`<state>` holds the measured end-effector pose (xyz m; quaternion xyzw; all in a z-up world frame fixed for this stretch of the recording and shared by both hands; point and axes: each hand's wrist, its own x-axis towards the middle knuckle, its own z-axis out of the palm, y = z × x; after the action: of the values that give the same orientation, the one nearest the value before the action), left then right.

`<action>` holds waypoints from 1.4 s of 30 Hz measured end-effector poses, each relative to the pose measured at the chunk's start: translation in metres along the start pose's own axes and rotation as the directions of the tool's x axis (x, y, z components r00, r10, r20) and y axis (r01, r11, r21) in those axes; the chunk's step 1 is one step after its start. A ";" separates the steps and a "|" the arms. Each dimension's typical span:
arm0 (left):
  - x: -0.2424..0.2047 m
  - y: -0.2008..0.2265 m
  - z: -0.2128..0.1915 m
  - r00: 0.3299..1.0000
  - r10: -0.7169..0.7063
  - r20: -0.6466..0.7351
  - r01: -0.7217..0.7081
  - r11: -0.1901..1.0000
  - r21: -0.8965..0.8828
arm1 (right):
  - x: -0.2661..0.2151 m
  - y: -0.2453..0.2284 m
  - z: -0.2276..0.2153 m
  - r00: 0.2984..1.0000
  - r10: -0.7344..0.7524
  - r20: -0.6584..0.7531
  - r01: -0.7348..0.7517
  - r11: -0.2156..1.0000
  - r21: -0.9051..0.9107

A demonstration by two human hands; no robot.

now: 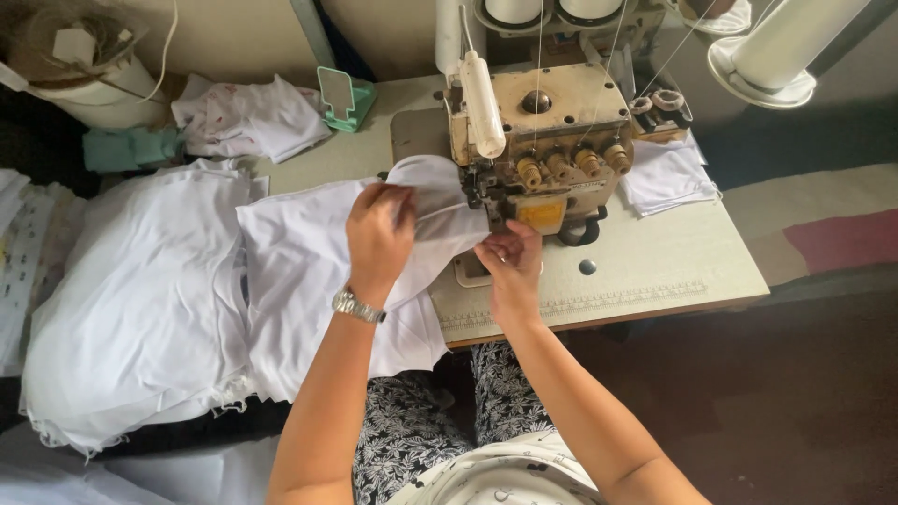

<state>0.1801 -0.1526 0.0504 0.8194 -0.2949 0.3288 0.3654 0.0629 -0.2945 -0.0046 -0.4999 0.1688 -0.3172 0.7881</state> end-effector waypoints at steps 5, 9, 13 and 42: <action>-0.037 0.001 -0.043 0.990 -0.139 0.032 0.139 0.990 -0.027 | -0.004 0.003 0.006 0.994 0.113 -0.009 -0.112 0.992 0.065; -0.055 0.004 -0.058 0.979 -0.145 0.146 0.127 0.984 0.126 | -0.002 0.012 0.004 0.977 0.205 -0.057 -0.201 0.977 0.076; -0.058 0.001 -0.063 0.949 -0.186 0.254 0.131 0.967 0.217 | -0.007 0.014 0.004 0.969 0.239 -0.062 -0.231 0.967 0.108; 0.057 0.030 -0.249 0.523 -0.678 0.516 0.689 0.693 0.212 | -0.012 -0.030 0.002 0.825 0.435 0.361 -0.551 0.762 0.340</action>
<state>0.1124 0.0140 0.2346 0.9229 -0.0458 -0.0977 0.3695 0.0457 -0.2942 0.0227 -0.2878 0.1160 -0.0575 0.9489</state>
